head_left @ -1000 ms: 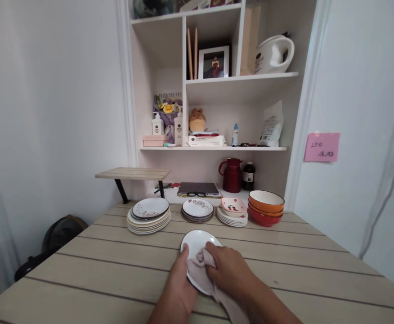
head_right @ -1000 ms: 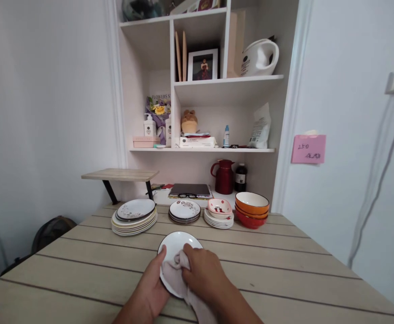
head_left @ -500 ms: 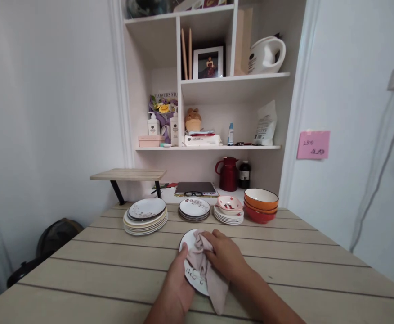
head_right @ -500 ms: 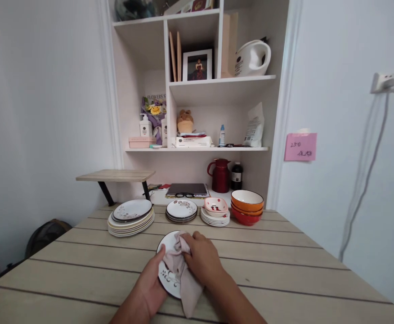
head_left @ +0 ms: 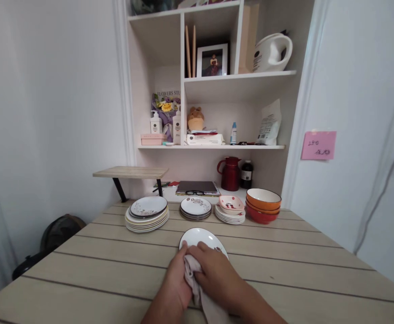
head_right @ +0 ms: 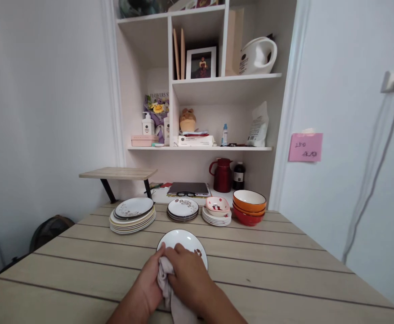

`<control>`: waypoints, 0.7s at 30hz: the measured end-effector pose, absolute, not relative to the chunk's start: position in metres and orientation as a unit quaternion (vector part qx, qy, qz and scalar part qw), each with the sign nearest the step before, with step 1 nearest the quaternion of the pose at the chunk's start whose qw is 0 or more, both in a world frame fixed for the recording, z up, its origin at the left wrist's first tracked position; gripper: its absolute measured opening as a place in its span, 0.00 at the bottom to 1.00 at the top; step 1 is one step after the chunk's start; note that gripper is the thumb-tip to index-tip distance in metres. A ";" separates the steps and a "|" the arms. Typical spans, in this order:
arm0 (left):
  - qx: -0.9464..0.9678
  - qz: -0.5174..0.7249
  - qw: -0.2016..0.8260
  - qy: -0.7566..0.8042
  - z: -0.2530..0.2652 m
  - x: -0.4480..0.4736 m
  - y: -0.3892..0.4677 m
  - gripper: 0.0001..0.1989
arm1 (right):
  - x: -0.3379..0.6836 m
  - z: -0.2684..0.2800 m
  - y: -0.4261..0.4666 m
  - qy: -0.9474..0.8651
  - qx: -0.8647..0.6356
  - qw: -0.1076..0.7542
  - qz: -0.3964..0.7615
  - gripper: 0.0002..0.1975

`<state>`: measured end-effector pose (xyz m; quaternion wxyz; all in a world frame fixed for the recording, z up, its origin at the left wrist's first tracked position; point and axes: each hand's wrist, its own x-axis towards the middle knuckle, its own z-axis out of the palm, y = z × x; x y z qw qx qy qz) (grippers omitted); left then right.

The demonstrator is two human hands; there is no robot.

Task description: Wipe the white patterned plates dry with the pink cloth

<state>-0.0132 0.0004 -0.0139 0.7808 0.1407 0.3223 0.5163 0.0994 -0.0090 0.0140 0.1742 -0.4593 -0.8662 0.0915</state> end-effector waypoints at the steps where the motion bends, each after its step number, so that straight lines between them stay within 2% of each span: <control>1: 0.147 0.532 0.767 0.328 -0.014 -0.012 0.001 0.20 | 0.099 0.013 -0.004 -0.864 -0.461 0.184 0.088 0.23; 5: 0.156 0.541 0.765 0.313 -0.015 -0.011 0.003 0.18 | 0.111 0.011 0.017 -0.846 -0.481 0.221 0.065 0.22; 10: 0.144 0.521 0.783 0.307 -0.019 -0.013 0.006 0.22 | 0.139 0.012 0.028 -0.809 -0.562 0.155 0.068 0.19; 14: 0.138 0.516 0.787 0.308 -0.020 -0.015 0.005 0.24 | 0.149 0.016 0.017 -0.828 -0.547 0.104 0.066 0.16; 17: 0.130 0.516 0.789 0.307 -0.020 -0.015 0.005 0.24 | 0.139 0.019 0.002 -0.851 -0.510 0.103 0.070 0.13; 19: 0.120 0.508 0.787 0.329 -0.018 -0.015 0.004 0.23 | 0.127 0.020 -0.007 -0.867 -0.473 0.129 0.095 0.14; 21: 0.118 0.498 0.787 0.345 -0.017 -0.015 0.004 0.23 | 0.115 0.019 -0.013 -0.878 -0.438 0.154 0.116 0.21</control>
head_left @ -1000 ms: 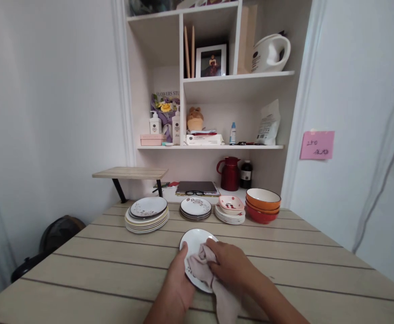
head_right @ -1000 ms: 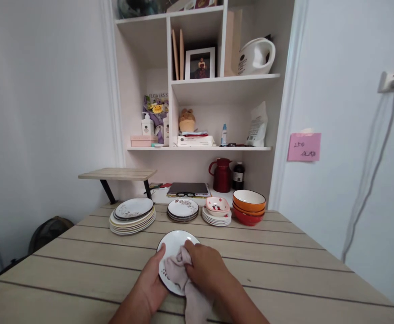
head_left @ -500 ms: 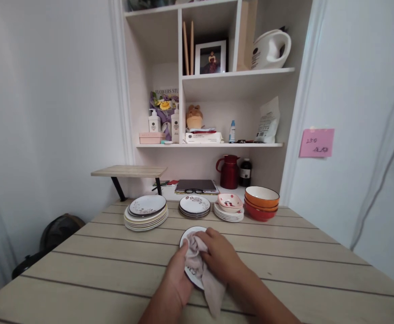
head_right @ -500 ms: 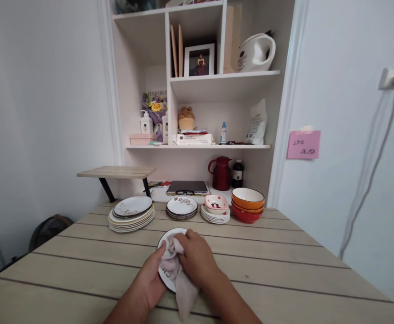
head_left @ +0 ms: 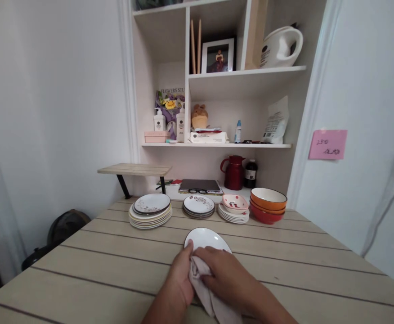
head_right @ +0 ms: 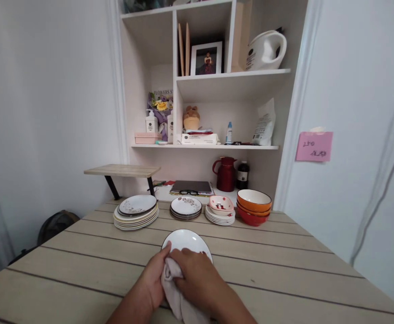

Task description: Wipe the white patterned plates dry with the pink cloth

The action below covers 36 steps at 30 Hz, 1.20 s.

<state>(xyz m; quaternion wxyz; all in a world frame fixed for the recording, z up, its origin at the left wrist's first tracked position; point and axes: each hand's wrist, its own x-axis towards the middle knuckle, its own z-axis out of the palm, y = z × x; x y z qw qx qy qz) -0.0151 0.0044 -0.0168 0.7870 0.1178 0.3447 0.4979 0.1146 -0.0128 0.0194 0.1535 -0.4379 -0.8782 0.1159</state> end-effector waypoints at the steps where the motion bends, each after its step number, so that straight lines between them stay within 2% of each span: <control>1: 0.121 0.498 0.786 0.347 -0.016 -0.015 0.004 0.23 | 0.109 0.018 -0.014 -0.875 -0.438 0.167 0.117 0.23; 10: 0.148 0.540 0.755 0.341 -0.020 -0.012 0.009 0.18 | 0.115 0.006 0.022 -0.842 -0.475 0.236 0.101 0.18; 16: 0.152 0.511 0.780 0.329 -0.024 -0.015 0.010 0.23 | 0.139 0.007 0.027 -0.819 -0.540 0.172 0.094 0.15; 19: 0.139 0.505 0.784 0.333 -0.023 -0.015 0.008 0.23 | 0.142 0.008 0.018 -0.842 -0.516 0.135 0.083 0.12; 21: 0.136 0.510 0.780 0.335 -0.022 -0.015 0.007 0.22 | 0.137 0.008 0.011 -0.859 -0.481 0.148 0.090 0.10; 25: 0.139 0.536 0.754 0.354 -0.021 -0.014 0.007 0.20 | 0.116 0.005 0.005 -0.866 -0.434 0.218 0.119 0.14; 30: 0.141 0.542 0.750 0.351 -0.016 -0.011 0.008 0.19 | 0.107 0.002 0.018 -0.839 -0.468 0.259 0.103 0.20; 33: 0.138 0.532 0.761 0.344 -0.013 -0.011 0.005 0.19 | 0.117 0.003 0.029 -0.820 -0.516 0.237 0.073 0.18; 36: 0.137 0.522 0.766 0.349 -0.013 -0.013 0.003 0.20 | 0.133 0.006 0.033 -0.800 -0.569 0.180 0.058 0.14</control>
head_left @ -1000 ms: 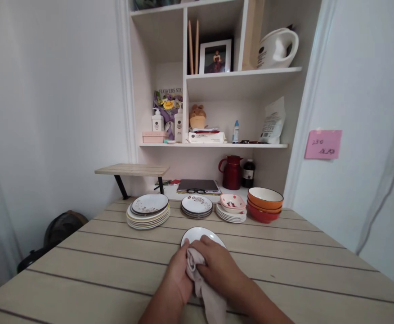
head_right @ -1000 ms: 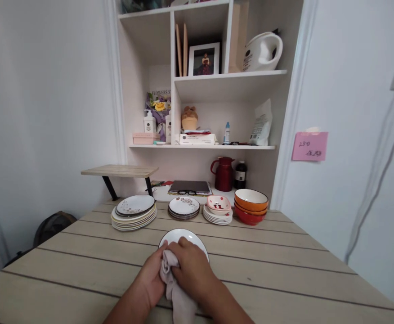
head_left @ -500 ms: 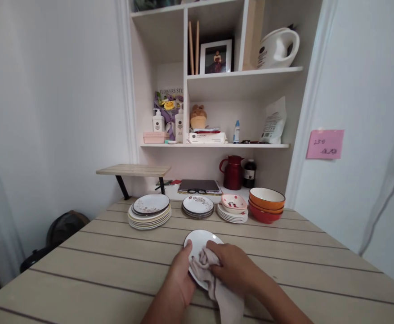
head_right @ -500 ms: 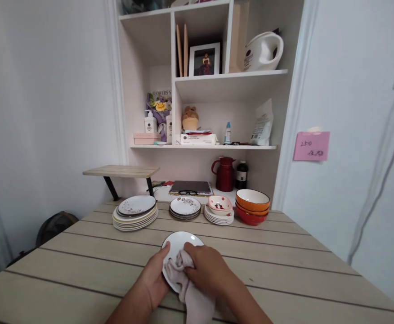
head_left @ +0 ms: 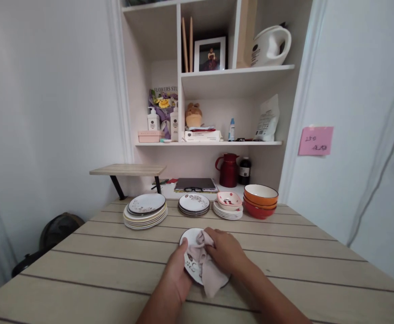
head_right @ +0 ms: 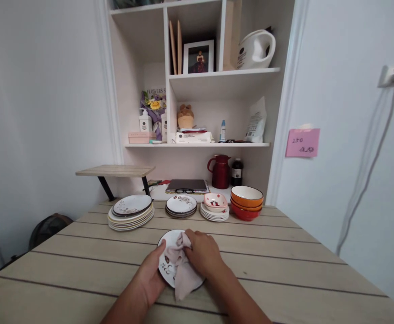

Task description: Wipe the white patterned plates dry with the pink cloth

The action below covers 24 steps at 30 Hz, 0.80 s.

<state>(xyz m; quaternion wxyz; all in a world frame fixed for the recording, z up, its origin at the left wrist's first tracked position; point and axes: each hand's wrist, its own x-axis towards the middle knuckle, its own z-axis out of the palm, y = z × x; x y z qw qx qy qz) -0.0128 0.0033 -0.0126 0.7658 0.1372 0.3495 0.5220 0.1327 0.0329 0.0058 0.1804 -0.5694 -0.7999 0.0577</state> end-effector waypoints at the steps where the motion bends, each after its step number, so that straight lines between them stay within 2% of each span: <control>1: 0.138 0.520 0.766 0.352 -0.013 -0.013 0.003 0.21 | 0.137 0.007 0.032 -0.797 -0.579 0.162 0.059 0.14; 6: 0.142 0.509 0.768 0.361 -0.016 -0.015 0.005 0.22 | 0.144 0.015 0.018 -0.808 -0.577 0.099 0.064 0.17; 11: 0.154 0.523 0.756 0.362 -0.019 -0.014 0.007 0.20 | 0.120 0.016 0.002 -0.864 -0.461 0.174 0.108 0.15; 17: 0.156 0.553 0.741 0.346 -0.023 -0.012 0.011 0.16 | 0.105 0.013 0.014 -0.847 -0.480 0.213 0.084 0.26; 21: 0.142 0.526 0.768 0.338 -0.021 -0.013 0.009 0.20 | 0.125 0.011 0.027 -0.817 -0.546 0.174 0.062 0.18; 24: 0.140 0.513 0.772 0.349 -0.017 -0.014 0.005 0.23 | 0.145 0.013 0.026 -0.805 -0.576 0.120 0.083 0.17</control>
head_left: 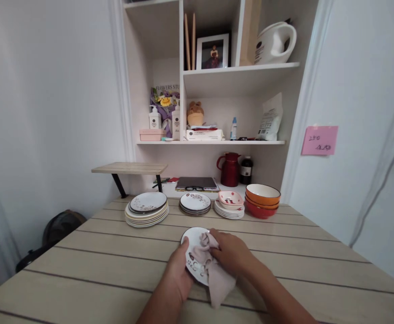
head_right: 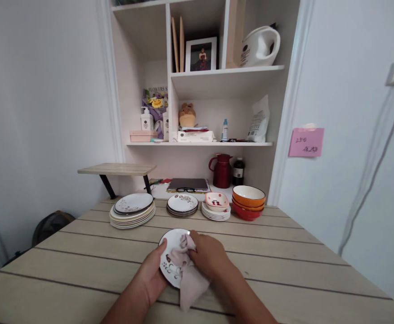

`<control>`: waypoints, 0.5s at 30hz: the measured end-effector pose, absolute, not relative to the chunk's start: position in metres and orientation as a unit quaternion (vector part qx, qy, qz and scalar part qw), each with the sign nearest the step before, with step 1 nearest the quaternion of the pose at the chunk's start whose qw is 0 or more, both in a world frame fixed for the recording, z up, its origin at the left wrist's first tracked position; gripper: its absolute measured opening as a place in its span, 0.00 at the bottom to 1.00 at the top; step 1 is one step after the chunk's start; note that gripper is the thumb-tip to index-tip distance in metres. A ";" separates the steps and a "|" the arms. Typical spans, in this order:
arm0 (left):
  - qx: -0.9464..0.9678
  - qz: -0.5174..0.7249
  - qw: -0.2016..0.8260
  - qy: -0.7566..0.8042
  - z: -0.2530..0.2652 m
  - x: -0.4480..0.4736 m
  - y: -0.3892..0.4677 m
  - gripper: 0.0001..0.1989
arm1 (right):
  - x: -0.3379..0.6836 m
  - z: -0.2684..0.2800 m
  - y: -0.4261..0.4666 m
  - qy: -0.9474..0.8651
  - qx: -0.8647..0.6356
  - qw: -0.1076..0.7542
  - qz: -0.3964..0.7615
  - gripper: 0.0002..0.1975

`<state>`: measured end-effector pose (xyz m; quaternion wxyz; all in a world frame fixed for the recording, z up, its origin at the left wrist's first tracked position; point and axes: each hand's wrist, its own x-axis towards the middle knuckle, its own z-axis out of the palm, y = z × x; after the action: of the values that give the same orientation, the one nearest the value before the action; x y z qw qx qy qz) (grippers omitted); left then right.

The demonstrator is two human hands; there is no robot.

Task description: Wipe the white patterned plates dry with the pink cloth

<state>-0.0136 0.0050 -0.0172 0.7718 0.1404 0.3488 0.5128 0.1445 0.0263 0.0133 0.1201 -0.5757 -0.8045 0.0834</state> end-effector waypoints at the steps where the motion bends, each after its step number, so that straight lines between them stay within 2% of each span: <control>1: 0.139 0.510 0.773 0.351 -0.016 -0.014 0.004 0.24 | 0.149 0.015 0.024 -0.807 -0.573 0.105 0.094 0.19; 4: 0.138 0.506 0.778 0.347 -0.015 -0.014 0.003 0.23 | 0.153 0.020 0.013 -0.830 -0.542 0.080 0.105 0.19; 8: 0.131 0.510 0.773 0.356 -0.016 -0.014 0.002 0.22 | 0.132 0.023 -0.005 -0.866 -0.473 0.116 0.114 0.14; 10: 0.129 0.514 0.769 0.358 -0.016 -0.015 0.002 0.21 | 0.117 0.021 -0.010 -0.883 -0.427 0.145 0.133 0.18; 15: 0.124 0.554 0.750 0.337 -0.019 -0.015 0.007 0.19 | 0.100 0.012 -0.001 -0.867 -0.452 0.186 0.096 0.21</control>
<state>-0.0147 0.0066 -0.0187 0.7504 0.1245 0.3375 0.5545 0.0999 -0.0006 0.0116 0.1863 -0.4521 -0.8669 0.0965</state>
